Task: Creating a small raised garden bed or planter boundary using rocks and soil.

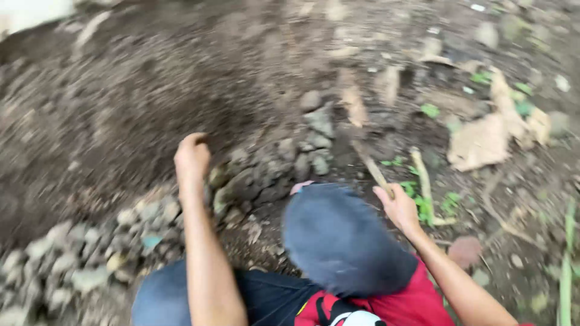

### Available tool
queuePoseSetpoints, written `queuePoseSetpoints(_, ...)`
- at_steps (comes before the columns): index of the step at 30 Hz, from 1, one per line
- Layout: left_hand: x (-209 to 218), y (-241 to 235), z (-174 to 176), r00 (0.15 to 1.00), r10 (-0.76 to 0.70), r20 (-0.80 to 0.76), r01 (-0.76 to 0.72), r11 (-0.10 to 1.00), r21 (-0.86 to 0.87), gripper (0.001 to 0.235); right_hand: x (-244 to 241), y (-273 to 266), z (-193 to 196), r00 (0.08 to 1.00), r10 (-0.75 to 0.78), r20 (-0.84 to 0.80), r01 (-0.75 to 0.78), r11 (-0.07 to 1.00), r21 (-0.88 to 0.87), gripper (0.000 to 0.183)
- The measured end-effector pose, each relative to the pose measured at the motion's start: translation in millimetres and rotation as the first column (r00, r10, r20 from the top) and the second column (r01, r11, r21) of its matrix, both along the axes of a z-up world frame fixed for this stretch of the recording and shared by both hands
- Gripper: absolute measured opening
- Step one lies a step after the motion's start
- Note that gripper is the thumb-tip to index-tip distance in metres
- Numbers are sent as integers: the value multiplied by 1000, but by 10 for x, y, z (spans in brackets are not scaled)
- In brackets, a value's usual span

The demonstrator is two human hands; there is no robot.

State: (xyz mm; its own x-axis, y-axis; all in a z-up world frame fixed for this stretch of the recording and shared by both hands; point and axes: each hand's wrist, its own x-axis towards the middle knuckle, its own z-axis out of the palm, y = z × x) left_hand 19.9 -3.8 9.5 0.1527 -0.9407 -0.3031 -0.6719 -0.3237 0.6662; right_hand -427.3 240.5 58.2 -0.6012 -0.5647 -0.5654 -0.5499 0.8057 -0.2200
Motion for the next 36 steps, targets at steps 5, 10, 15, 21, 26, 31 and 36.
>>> queuePoseSetpoints(5,98,-190,-434,990,-54,-128,49,998,-45,27,-244,176,-371,999,-16,-30,9,973,-231,46)
queuePoseSetpoints(10,-245,-626,425,985,-117,-128,128,989,77,25,-482,187,-425,990,-122,-69,92,934,-345,46)
queuePoseSetpoints(15,-810,-1358,1346,948,-315,52,319,933,-169,27,-1106,-76,-249,924,-338,-179,248,886,-393,48)
queuePoseSetpoints(21,-2159,-1537,2324,838,-543,59,526,774,-352,28,-1652,-136,-711,917,-395,-60,296,772,-563,33)
queuePoseSetpoints(26,-2694,-1342,2226,834,-551,-28,536,821,-198,28,-1226,-147,-517,961,-166,-223,35,867,-496,41)
queuePoseSetpoints(31,-2300,-1411,1638,809,-576,114,587,797,-143,25,-1148,-79,-420,946,-57,-318,-84,907,-412,48)
queuePoseSetpoints(36,-1587,-1488,1044,845,-346,407,494,797,-348,19,-1224,-19,-535,865,155,-477,-319,904,-284,42)
